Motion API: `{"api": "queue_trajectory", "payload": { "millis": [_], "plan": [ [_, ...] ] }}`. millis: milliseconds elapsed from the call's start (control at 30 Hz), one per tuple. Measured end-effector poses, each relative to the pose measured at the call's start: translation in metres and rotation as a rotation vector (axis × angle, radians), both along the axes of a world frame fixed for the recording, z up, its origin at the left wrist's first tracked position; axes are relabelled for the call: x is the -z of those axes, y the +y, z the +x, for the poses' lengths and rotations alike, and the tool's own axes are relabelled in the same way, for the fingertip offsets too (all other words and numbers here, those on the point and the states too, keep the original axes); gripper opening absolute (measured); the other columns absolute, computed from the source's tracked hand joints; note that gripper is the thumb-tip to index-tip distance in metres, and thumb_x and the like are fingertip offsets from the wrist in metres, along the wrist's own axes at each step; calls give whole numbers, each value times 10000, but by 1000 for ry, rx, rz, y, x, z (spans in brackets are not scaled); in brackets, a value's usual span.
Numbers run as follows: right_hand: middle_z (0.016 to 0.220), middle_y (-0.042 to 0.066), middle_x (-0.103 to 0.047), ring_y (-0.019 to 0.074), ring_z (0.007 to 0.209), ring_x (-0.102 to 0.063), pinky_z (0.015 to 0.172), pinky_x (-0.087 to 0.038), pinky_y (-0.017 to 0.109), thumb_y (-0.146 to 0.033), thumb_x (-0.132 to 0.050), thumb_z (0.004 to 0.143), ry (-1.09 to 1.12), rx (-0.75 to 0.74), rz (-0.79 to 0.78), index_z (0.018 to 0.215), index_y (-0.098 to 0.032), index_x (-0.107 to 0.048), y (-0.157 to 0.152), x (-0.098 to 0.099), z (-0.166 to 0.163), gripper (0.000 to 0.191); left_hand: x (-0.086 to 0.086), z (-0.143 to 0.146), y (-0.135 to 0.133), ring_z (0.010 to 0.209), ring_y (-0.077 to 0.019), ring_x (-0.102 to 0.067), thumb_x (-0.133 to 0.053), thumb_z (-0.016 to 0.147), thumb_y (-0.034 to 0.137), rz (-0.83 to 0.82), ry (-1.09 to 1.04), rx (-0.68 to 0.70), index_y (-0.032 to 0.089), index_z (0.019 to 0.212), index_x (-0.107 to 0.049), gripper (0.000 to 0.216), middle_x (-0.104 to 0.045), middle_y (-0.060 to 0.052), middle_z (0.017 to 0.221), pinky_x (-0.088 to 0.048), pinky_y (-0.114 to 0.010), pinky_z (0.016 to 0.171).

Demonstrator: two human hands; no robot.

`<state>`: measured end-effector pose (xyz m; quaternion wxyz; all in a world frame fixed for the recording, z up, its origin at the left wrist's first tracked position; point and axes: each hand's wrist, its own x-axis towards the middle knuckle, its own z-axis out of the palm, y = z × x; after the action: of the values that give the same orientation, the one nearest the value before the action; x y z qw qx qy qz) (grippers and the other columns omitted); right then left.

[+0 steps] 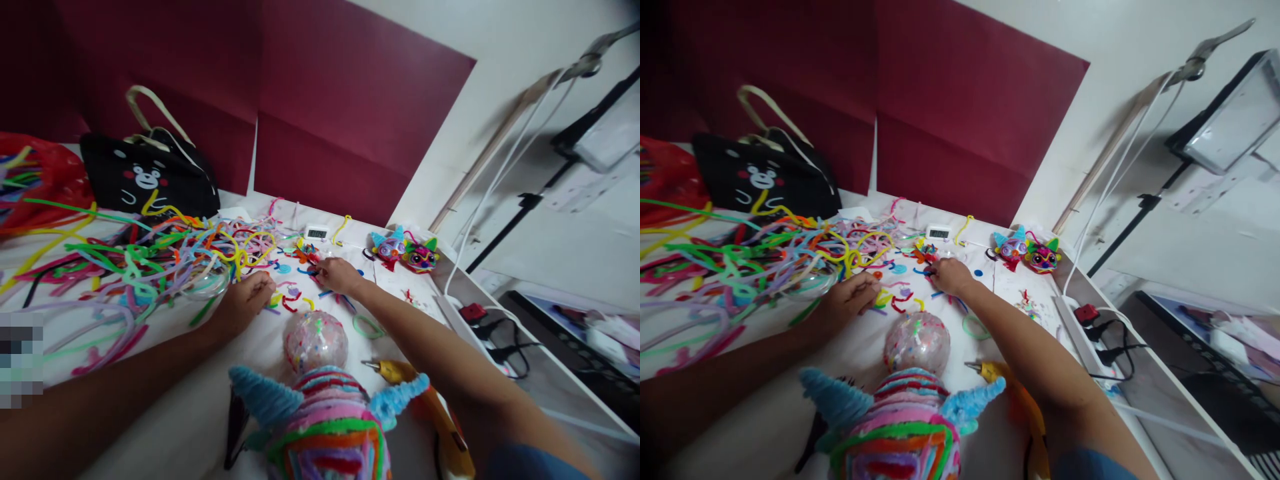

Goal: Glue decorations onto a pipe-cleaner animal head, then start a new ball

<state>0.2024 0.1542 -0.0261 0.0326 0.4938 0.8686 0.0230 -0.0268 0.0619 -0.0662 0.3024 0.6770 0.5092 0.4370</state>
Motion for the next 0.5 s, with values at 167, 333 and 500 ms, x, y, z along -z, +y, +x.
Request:
{"api": "queue_trajectory", "payload": {
  "millis": [167, 333, 500],
  "plan": [
    [1251, 87, -638, 225, 1058, -653, 895, -562, 438, -342, -613, 973, -17, 31, -9, 1222, -187, -620, 0, 0, -8, 294, 1, 0, 1, 502, -118, -406, -507, 830, 472, -5, -38, -3, 211, 808, -538, 264, -458, 70, 560, -319, -240, 497],
    [1255, 90, -635, 227, 1055, -654, 891, -564, 440, -346, -614, 972, -40, 146, 33, 1233, -185, -614, 1, -5, -6, 306, 5, -1, 4, 571, -126, -496, -557, 790, 486, -11, -72, 14, 204, 815, -552, 283, -553, 31, 668, -372, -228, 499],
    [1264, 90, -631, 228, 1065, -651, 897, -562, 439, -347, -613, 973, -27, 155, 53, 1236, -191, -613, 7, -11, -10, 306, 3, 0, 3, 530, -118, -464, -550, 803, 479, -17, -81, 18, 207, 808, -546, 272, -506, 50, 612, -374, -225, 488]
  ]
}}
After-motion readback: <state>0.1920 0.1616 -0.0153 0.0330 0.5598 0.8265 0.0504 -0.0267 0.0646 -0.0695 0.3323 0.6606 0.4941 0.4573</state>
